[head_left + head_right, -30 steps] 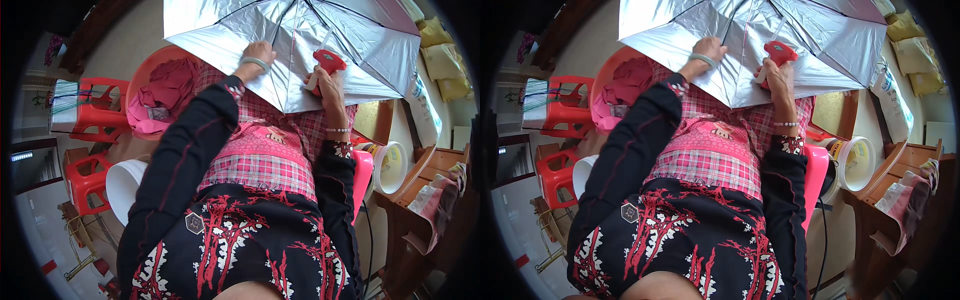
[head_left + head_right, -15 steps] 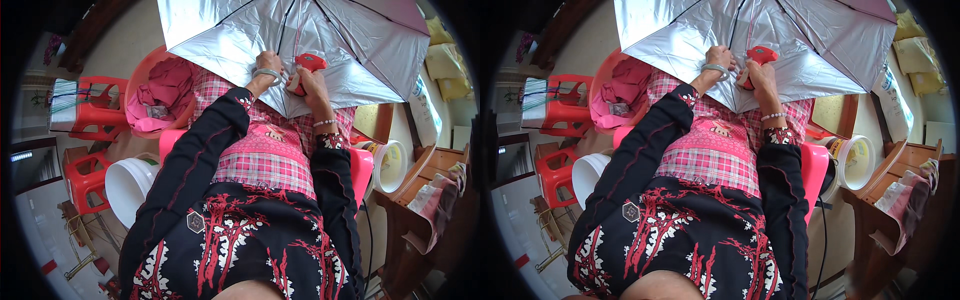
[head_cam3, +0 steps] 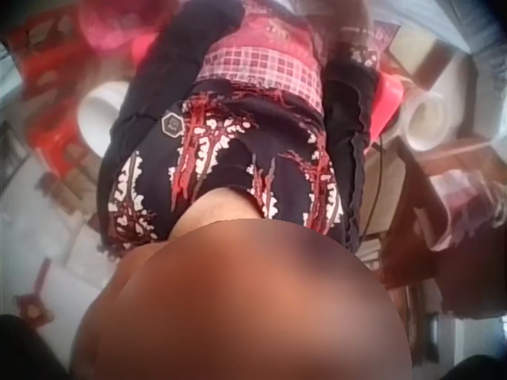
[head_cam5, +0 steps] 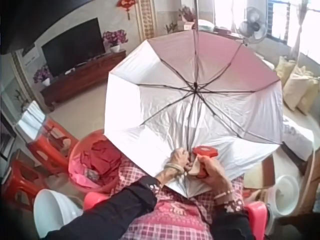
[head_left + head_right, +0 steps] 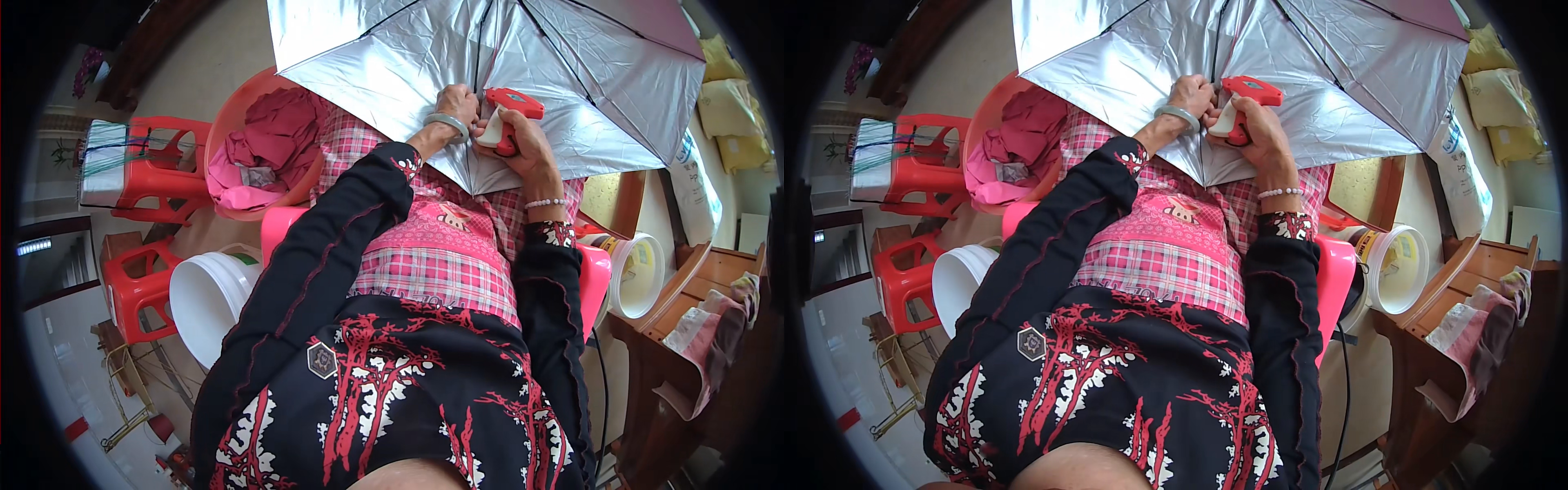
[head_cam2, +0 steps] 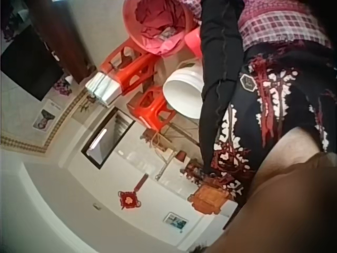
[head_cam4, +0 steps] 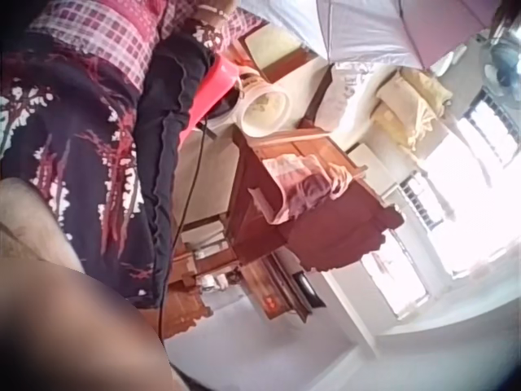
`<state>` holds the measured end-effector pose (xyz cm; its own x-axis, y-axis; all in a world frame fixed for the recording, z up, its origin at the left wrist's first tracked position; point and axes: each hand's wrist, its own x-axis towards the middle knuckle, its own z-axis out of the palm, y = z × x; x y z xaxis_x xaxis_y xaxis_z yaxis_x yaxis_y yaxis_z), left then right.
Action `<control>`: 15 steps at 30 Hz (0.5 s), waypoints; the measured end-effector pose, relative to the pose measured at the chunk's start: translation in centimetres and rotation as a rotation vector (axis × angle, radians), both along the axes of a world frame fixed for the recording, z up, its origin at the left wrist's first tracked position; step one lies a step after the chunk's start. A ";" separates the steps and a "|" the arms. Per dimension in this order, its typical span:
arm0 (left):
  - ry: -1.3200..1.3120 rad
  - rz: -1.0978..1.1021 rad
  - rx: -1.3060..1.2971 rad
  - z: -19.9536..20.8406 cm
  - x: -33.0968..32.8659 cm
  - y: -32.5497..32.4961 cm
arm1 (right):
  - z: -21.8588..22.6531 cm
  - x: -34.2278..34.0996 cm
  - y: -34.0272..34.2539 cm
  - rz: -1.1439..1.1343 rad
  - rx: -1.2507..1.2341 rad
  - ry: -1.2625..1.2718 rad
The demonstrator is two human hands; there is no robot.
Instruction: Attaching fabric canopy pieces to an umbrella frame.
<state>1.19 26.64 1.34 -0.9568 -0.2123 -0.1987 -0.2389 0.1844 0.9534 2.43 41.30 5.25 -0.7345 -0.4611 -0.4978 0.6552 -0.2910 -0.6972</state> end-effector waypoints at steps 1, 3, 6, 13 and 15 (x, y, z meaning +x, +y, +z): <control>-0.020 -0.012 0.021 0.2 0.0 0.1 | -0.2 -0.1 0.1 0.010 -0.011 -0.014; -0.061 -0.033 0.062 0.5 0.0 0.1 | -0.2 -0.1 0.1 0.021 -0.021 -0.030; -0.076 -0.003 0.184 0.7 0.2 0.3 | 0.5 0.2 -0.6 -0.040 0.053 -0.018; -0.104 0.013 0.310 0.8 0.3 0.3 | -0.4 0.1 -1.6 -0.178 0.107 0.022; -0.100 0.002 0.279 0.7 0.3 0.2 | -0.7 0.0 -1.6 -0.177 0.106 0.027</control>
<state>1.48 26.86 1.99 -0.9292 -0.1386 -0.3427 -0.3341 -0.0819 0.9390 2.46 39.74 4.54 -0.8132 -0.2700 -0.5155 0.5809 -0.3236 -0.7469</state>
